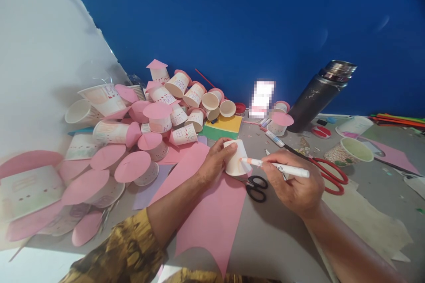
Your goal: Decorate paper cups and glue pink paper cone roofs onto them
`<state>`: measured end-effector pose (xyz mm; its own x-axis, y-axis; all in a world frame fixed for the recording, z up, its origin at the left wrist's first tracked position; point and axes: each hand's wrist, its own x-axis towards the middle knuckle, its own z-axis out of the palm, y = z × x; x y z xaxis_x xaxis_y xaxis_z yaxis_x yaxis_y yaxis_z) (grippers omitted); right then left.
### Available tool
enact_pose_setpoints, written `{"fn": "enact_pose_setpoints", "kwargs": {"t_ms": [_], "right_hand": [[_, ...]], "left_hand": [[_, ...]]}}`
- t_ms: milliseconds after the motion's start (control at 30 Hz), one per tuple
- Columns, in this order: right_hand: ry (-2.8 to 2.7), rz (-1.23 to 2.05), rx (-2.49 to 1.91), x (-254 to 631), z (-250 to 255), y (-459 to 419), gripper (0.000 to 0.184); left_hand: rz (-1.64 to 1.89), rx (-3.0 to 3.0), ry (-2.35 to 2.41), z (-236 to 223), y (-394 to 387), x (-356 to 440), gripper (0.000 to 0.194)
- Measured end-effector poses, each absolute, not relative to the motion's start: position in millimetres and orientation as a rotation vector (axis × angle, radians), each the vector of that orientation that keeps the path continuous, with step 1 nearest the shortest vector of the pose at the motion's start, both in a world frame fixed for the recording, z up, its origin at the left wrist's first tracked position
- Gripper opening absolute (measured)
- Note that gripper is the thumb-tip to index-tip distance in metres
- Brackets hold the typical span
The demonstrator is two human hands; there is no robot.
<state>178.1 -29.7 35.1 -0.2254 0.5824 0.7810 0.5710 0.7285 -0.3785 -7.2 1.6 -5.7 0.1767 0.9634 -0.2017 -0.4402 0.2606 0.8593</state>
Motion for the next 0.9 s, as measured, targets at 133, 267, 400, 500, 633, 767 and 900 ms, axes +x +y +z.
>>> {"fn": "enact_pose_setpoints", "kwargs": {"t_ms": [133,267,400,500,633,767,900], "right_hand": [[-1.896,-0.029,-0.885,178.9,34.1,-28.6,0.016],[-1.793,-0.085,-0.964,179.9,34.9,-28.4,0.015],[-1.838,-0.041,-0.953,178.4,34.8,-29.0,0.017],[-1.861,-0.048,-0.952,177.7,34.3,-28.0,0.019],[-1.805,-0.065,-0.979,178.3,34.9,-27.7,0.017],[-1.821,-0.051,-0.961,177.8,35.2,-28.5,0.018],[-1.800,-0.079,-0.971,178.4,34.5,-27.1,0.016]], "left_hand": [[1.128,0.755,0.855,-6.8,2.0,-8.0,0.048],[1.122,0.771,0.834,-9.2,3.2,-9.4,0.044],[1.120,0.778,0.850,-9.8,3.5,-9.7,0.043],[1.126,0.771,0.845,-9.1,3.4,-9.4,0.045],[1.127,0.767,0.832,-9.7,3.7,-9.0,0.045],[1.122,0.769,0.812,-12.9,4.2,-9.2,0.042],[1.125,0.765,0.776,-14.9,4.0,-9.9,0.040]]}}
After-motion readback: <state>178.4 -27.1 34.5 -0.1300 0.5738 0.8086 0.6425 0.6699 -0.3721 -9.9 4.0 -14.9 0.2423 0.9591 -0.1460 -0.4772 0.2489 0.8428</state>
